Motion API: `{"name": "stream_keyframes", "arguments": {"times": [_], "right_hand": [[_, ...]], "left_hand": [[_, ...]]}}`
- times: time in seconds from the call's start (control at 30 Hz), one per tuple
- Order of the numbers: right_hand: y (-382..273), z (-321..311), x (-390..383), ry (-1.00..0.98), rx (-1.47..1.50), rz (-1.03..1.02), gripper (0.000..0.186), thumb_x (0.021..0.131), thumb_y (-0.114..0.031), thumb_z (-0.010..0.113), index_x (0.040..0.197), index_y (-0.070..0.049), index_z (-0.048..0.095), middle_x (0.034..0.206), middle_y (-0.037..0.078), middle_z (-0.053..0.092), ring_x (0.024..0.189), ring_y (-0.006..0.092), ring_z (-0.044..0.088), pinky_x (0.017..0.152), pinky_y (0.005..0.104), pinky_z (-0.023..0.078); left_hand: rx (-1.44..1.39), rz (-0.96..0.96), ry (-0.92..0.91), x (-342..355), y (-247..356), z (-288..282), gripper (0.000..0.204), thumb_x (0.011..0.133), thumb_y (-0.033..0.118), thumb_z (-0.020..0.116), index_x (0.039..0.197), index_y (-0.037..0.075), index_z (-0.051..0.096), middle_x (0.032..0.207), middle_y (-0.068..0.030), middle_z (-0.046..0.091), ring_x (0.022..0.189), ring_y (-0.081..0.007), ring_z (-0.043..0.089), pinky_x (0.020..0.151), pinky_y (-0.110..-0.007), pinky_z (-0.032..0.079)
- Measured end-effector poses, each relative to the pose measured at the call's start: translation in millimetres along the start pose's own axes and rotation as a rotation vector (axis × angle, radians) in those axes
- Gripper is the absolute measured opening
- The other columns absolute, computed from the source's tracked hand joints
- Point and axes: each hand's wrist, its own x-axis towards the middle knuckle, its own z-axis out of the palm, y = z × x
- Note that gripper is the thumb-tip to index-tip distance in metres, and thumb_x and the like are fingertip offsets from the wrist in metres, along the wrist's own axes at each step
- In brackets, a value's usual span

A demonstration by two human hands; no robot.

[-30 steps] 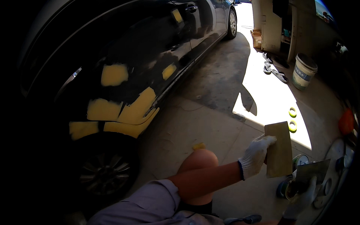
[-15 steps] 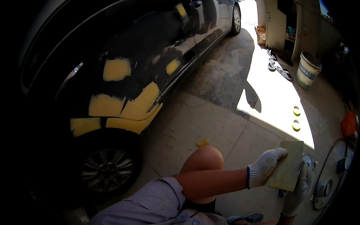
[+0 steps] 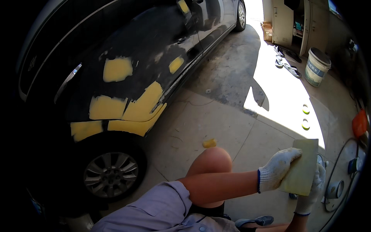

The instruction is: The person sits on the floor of a garage, wearing gloves, and uses a putty knife to spread body filler onto a piece of sandpaper. They then stand up, walk across the garage, and pick up an angle grinder, adjusting the tool's settings while holding it.

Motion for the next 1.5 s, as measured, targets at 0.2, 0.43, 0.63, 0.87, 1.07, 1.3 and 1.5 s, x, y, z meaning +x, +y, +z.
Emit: {"name": "stream_keyframes", "arguments": {"times": [0.2,0.43,0.63,0.87,1.07,1.3,1.5], "right_hand": [[-54.7,16.1,-19.4,0.137,-0.396,-0.322,0.047,0.107,0.0,0.056,0.153,-0.006,0.05,0.14,0.015,0.057,0.13,0.0324,0.058,0.108,0.0413,0.051],[-13.1,-3.9,8.9,-0.096,-0.04,-0.046,0.048,0.1,0.002,0.055,0.148,0.0,0.054,0.124,0.011,0.064,0.115,0.0216,0.064,0.102,0.0346,0.053],[-31.9,-4.8,14.1,0.034,1.09,0.553,0.051,0.106,-0.033,0.047,0.145,-0.001,0.055,0.132,0.013,0.066,0.115,0.0237,0.068,0.099,0.0383,0.058],[-56.4,25.2,12.3,0.116,1.375,0.913,0.063,0.11,-0.056,0.044,0.141,-0.003,0.059,0.129,0.017,0.068,0.108,0.0305,0.072,0.091,0.0436,0.063],[-55.0,39.9,-9.9,0.108,1.265,0.721,0.056,0.114,-0.048,0.046,0.138,0.0,0.061,0.124,0.016,0.071,0.1,0.0255,0.075,0.091,0.0387,0.064],[-75.5,18.6,-4.2,-0.198,0.899,1.006,0.046,0.114,-0.043,0.047,0.12,-0.001,0.064,0.074,0.002,0.06,0.055,0.0118,0.053,0.046,0.0268,0.037],[-48.2,-21.1,4.1,-0.473,0.926,0.952,0.048,0.113,-0.045,0.05,0.099,-0.002,0.068,0.056,0.0,0.046,0.041,0.0106,0.034,0.037,0.0297,0.025]], "left_hand": [[-0.034,-0.019,0.11,10.0,-5.9,-14.7,0.044,0.109,0.034,0.047,0.133,-0.003,0.049,0.115,-0.0163,0.062,0.096,-0.0224,0.071,0.082,-0.038,0.065],[0.036,0.038,0.05,1.0,-2.1,-8.3,0.041,0.11,0.034,0.049,0.132,0.0,0.052,0.116,-0.0156,0.063,0.096,-0.0216,0.071,0.08,-0.038,0.065],[0.21,0.116,-0.085,12.1,-25.0,-11.2,0.043,0.11,0.031,0.052,0.14,0.0,0.053,0.121,-0.0138,0.064,0.103,-0.0183,0.068,0.09,-0.033,0.061],[0.376,0.044,0.075,1.5,-58.6,-5.0,0.037,0.107,0.022,0.061,0.135,-0.002,0.058,0.117,-0.0102,0.069,0.103,-0.0152,0.069,0.088,-0.034,0.062],[0.245,0.12,0.206,-2.4,-41.7,17.4,0.033,0.105,0.023,0.062,0.129,0.0,0.061,0.111,-0.01,0.069,0.091,-0.0178,0.071,0.08,-0.035,0.064],[0.259,0.157,0.183,-4.0,11.7,19.2,0.032,0.105,0.02,0.061,0.129,-0.001,0.059,0.107,-0.0102,0.069,0.091,-0.019,0.072,0.077,-0.035,0.064],[0.599,-0.034,-0.07,-2.0,22.9,8.6,0.038,0.104,0.017,0.06,0.135,-0.004,0.059,0.114,-0.0129,0.07,0.095,-0.02,0.071,0.086,-0.035,0.062]]}}
